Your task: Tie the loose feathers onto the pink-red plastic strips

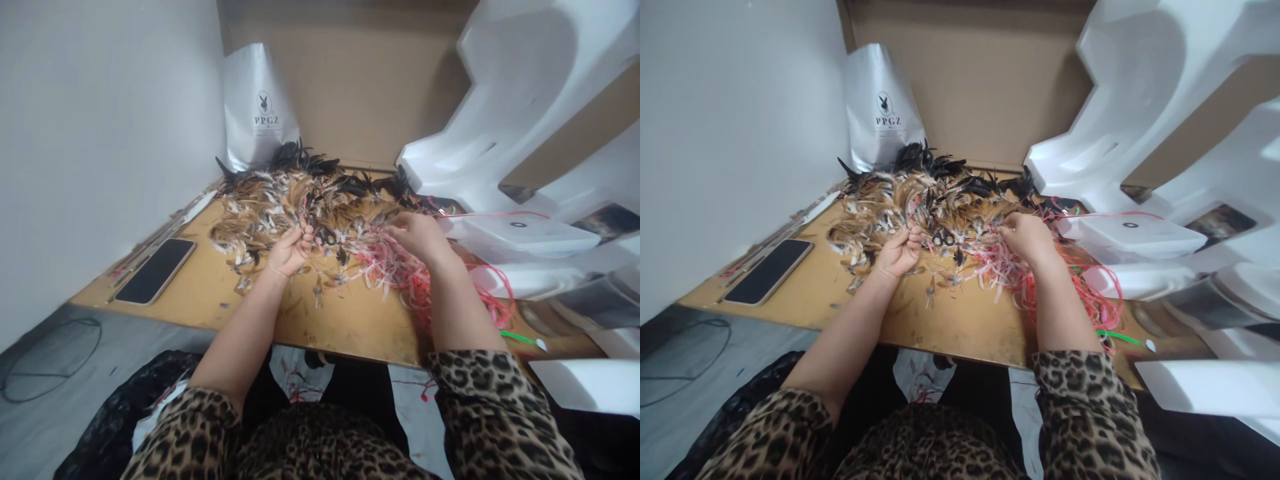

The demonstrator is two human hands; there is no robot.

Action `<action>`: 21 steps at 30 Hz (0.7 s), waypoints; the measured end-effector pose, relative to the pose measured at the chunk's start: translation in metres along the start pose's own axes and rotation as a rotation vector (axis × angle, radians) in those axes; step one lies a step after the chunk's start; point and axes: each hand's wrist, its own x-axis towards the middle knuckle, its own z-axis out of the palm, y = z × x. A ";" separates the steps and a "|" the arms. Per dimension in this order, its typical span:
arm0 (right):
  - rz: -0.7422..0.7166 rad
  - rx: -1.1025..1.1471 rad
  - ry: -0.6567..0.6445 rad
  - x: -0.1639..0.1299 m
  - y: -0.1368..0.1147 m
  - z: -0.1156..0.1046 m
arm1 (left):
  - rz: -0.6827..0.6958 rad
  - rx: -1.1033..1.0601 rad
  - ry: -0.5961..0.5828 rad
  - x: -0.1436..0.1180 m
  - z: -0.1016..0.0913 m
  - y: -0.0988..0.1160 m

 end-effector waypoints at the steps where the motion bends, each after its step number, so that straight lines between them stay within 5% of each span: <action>1: 0.034 -0.095 0.009 -0.001 0.003 -0.006 | 0.005 -0.004 -0.004 0.000 0.000 0.000; 6: 0.077 -0.174 0.182 -0.012 0.006 -0.038 | 0.024 -0.034 -0.016 0.002 -0.001 0.001; 9: -0.080 0.048 0.083 -0.014 -0.013 -0.035 | 0.019 -0.016 0.020 0.001 0.000 0.000; 13: -0.286 0.210 -0.273 -0.004 -0.043 0.009 | 0.025 -0.038 0.010 0.001 -0.001 0.000; 17: -0.384 -0.030 -0.396 0.011 -0.057 0.062 | 0.020 -0.061 0.013 0.001 -0.002 0.001; 21: -0.384 -0.165 -0.384 0.025 -0.057 0.088 | 0.020 -0.097 -0.001 0.002 -0.003 0.002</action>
